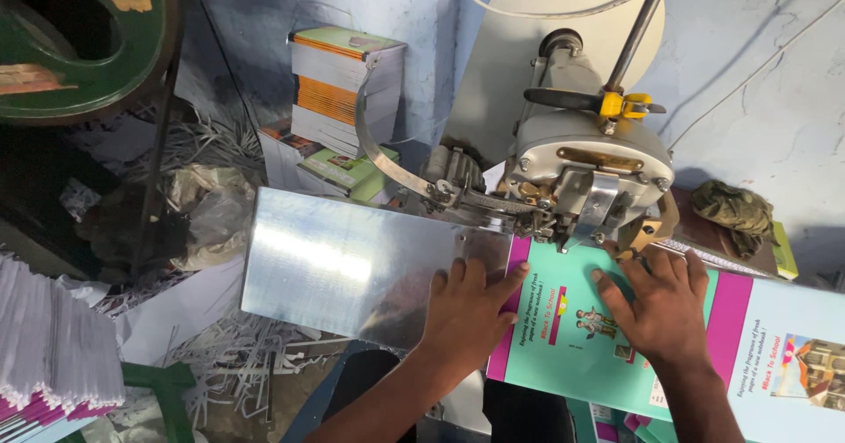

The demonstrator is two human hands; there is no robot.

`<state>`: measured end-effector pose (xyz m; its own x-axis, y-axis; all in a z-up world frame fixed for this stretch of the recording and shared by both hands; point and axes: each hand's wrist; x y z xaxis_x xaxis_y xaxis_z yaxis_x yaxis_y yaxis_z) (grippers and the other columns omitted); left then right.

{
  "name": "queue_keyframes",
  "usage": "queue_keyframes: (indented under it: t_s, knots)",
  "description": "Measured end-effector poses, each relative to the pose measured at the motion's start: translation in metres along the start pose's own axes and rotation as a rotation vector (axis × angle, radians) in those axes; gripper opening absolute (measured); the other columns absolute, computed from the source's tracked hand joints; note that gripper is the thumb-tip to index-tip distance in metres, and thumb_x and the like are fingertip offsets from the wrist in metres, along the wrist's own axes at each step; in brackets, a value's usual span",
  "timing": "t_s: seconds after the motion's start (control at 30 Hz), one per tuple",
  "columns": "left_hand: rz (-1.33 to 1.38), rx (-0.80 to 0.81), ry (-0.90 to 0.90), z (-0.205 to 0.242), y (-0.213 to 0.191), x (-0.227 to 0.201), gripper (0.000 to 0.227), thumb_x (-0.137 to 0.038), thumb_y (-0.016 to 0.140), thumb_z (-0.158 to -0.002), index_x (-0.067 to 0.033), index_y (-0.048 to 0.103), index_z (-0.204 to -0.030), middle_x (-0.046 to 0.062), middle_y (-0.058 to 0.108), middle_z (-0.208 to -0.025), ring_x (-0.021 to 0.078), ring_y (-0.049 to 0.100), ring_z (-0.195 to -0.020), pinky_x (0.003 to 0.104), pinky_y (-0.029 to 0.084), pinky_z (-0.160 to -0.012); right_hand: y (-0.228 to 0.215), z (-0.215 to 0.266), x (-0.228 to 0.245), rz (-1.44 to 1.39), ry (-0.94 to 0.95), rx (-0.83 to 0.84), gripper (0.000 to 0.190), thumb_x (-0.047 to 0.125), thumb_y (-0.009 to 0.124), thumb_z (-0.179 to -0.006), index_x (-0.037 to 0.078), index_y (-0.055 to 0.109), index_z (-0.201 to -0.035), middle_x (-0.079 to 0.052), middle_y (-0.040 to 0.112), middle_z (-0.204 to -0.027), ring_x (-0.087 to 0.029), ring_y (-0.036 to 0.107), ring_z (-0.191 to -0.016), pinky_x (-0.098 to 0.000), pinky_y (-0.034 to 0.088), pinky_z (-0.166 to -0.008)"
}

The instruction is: The person operates a bookbinding machine to stitch the spine of a book. They feed the book through the machine, remove it, and place it on a stack. The person repeats this process with additional books, occasionally flipping through pages to check alignment.

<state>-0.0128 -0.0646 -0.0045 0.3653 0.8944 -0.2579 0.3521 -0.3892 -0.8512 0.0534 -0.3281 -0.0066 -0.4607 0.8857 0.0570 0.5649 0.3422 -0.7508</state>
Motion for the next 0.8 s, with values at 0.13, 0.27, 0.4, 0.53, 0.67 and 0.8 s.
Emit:
queue_keyframes:
  t_s: [0.13,0.27,0.4,0.53,0.67,0.8]
  knots:
    - [0.034,-0.006,-0.006,0.001,0.0,-0.001,0.071,-0.033,0.083,-0.079,-0.0258,0.058,-0.145,0.014,0.053,-0.106,0.0328,0.051,-0.103,0.049,0.041,-0.085,-0.006,-0.006,-0.001,0.02,0.024,0.055,0.047,0.049,0.063,-0.09,0.013,0.072,-0.118,-0.014,0.064,-0.12,-0.035,0.059,-0.118,-0.0549,0.034,-0.115]
    - [0.035,0.019,0.004,0.0,0.004,-0.002,0.07,-0.032,0.08,-0.084,-0.025,0.055,-0.149,0.014,0.054,-0.107,0.0324,0.052,-0.102,0.049,0.041,-0.085,-0.017,-0.018,-0.018,-0.083,0.127,0.282,0.053,0.053,0.069,-0.082,0.015,0.073,-0.119,-0.012,0.066,-0.126,-0.033,0.06,-0.123,-0.0503,0.043,-0.109]
    - [0.002,-0.101,0.084,-0.004,0.013,-0.009,0.069,-0.033,0.081,-0.082,-0.0258,0.057,-0.146,0.016,0.056,-0.109,0.0344,0.054,-0.103,0.052,0.042,-0.087,-0.024,-0.039,-0.065,-0.173,0.287,0.645,0.072,0.057,0.09,-0.067,0.021,0.073,-0.127,-0.014,0.055,-0.143,-0.033,0.054,-0.135,-0.047,0.047,-0.109]
    - [0.003,-0.051,0.071,-0.007,0.02,-0.015,0.069,-0.032,0.08,-0.083,-0.0263,0.055,-0.148,0.016,0.058,-0.107,0.0341,0.056,-0.1,0.053,0.042,-0.085,-0.025,-0.047,-0.12,-0.196,0.442,0.934,0.104,0.036,0.102,-0.061,0.025,0.052,-0.151,-0.008,0.05,-0.156,-0.029,0.051,-0.141,-0.0468,0.044,-0.115]
    - [-0.006,-0.079,0.098,-0.012,0.027,-0.019,0.069,-0.032,0.079,-0.083,-0.0258,0.055,-0.148,0.015,0.06,-0.102,0.0326,0.057,-0.095,0.052,0.042,-0.083,-0.025,-0.035,-0.167,-0.126,0.602,1.065,0.113,0.016,0.106,-0.062,0.027,0.043,-0.155,-0.009,0.055,-0.155,-0.029,0.057,-0.14,-0.0487,0.044,-0.119]
    - [-0.049,-0.047,0.097,-0.018,0.035,-0.025,0.068,-0.031,0.078,-0.086,-0.0254,0.055,-0.149,0.014,0.062,-0.095,0.0317,0.059,-0.091,0.05,0.042,-0.08,-0.027,-0.023,-0.208,0.004,0.594,1.16,0.131,0.01,0.102,-0.057,0.029,0.029,-0.164,-0.015,0.079,-0.129,-0.029,0.071,-0.12,-0.045,0.054,-0.112]
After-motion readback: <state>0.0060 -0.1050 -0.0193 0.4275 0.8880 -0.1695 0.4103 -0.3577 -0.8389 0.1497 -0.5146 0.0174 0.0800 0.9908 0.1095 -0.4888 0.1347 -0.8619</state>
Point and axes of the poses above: each hand's wrist, its own z-axis away from the middle knuckle, its own y-axis out of the palm, x = y × z
